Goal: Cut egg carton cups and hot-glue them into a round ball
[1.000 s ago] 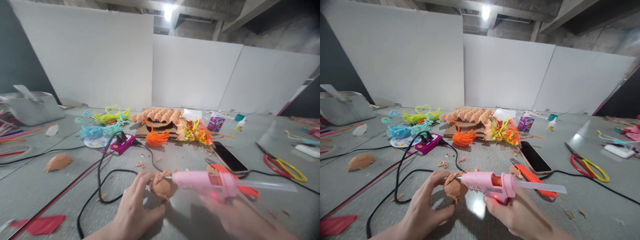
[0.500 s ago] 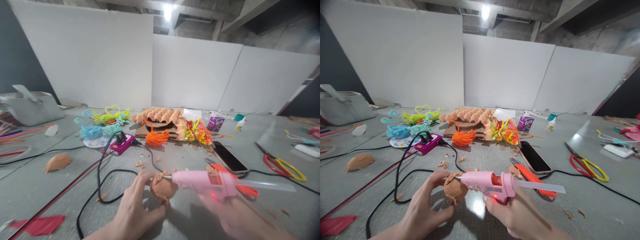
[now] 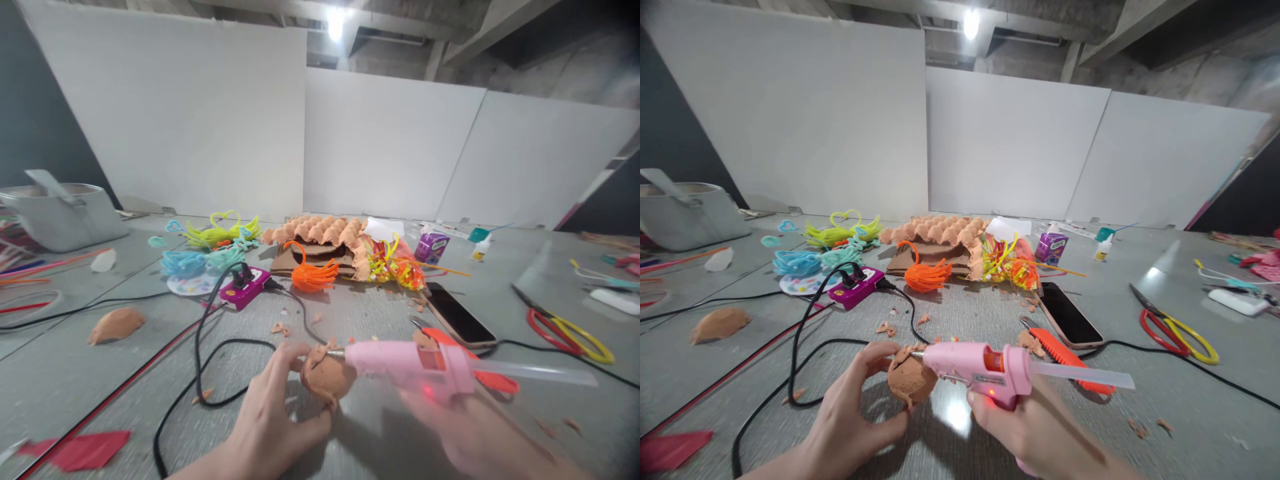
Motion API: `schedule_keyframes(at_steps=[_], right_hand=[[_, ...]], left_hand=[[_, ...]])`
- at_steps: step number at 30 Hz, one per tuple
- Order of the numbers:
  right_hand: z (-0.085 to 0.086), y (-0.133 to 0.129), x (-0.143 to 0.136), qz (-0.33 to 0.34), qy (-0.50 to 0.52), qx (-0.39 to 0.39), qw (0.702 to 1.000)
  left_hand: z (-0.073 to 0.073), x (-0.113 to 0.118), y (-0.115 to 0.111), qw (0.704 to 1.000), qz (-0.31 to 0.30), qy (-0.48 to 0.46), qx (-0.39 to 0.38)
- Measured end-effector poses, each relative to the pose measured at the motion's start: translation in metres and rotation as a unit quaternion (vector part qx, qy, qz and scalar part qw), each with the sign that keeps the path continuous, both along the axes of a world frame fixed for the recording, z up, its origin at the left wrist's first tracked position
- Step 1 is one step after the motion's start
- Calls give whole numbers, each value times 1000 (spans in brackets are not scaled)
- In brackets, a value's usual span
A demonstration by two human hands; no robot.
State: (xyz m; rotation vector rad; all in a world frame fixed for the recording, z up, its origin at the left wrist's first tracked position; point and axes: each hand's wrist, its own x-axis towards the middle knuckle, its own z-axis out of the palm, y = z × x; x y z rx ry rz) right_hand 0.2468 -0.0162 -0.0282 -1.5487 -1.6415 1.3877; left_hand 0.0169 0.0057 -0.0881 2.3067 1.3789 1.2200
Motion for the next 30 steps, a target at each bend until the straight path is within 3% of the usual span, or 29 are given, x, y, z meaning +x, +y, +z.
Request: schedule_keyframes(at_steps=[11,16,18,20,22,26,30], right_hand=[[0,0,1,15,-23,27,999],[5,-1,5,-43,-48,104,992],[6,4,11,-55,-109,218,968],[6,12,21,-41,-186,348,918],[4,23,30,-14,-260,415,872],[-9,44,42,33,-399,403,823],[-33,61,49,45,-440,387,809]], left_hand=[[0,0,1,1000,-7,-8,13],[2,0,3,1000,-5,-3,21],[3,0,3,999,-6,-2,31],[3,0,3,999,-1,0,36],[4,1,3,999,10,5,35],[7,2,2,999,12,11,40],[8,2,0,998,-5,22,62]])
